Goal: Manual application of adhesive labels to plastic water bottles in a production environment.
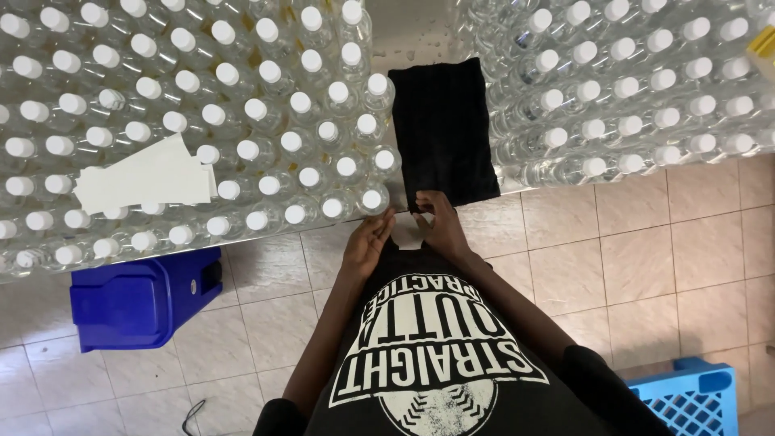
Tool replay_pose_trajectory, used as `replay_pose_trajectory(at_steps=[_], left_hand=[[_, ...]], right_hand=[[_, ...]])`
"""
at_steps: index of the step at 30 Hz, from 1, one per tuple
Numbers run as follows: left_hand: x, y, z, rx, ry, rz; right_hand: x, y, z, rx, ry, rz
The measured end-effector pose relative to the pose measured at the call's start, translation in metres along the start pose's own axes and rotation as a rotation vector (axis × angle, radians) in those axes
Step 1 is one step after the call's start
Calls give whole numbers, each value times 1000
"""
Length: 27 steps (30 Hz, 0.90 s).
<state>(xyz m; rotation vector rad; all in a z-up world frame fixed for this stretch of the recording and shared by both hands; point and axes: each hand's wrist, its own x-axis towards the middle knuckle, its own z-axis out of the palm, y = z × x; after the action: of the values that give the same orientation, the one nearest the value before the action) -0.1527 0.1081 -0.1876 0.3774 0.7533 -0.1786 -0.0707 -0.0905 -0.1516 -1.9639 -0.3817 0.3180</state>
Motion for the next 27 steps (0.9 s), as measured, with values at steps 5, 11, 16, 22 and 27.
replay_pose_trajectory(at_steps=[5,11,16,22,27], left_hand=[[1,-5,-4,-50,49,37],[5,-15,-12,-234,127,76],[-1,-23,-3,-253,166,162],[-2,-49,15,-227,159,147],[1,-74,72,-79,111,124]], right_hand=[[-10,21,-34,-20,54,72],[-9,37,-52,-98,7,92],[5,22,-68,-235,-176,-35],[19,-6,-102,-234,-267,-118],[15,-5,-134,-220,-310,-94]])
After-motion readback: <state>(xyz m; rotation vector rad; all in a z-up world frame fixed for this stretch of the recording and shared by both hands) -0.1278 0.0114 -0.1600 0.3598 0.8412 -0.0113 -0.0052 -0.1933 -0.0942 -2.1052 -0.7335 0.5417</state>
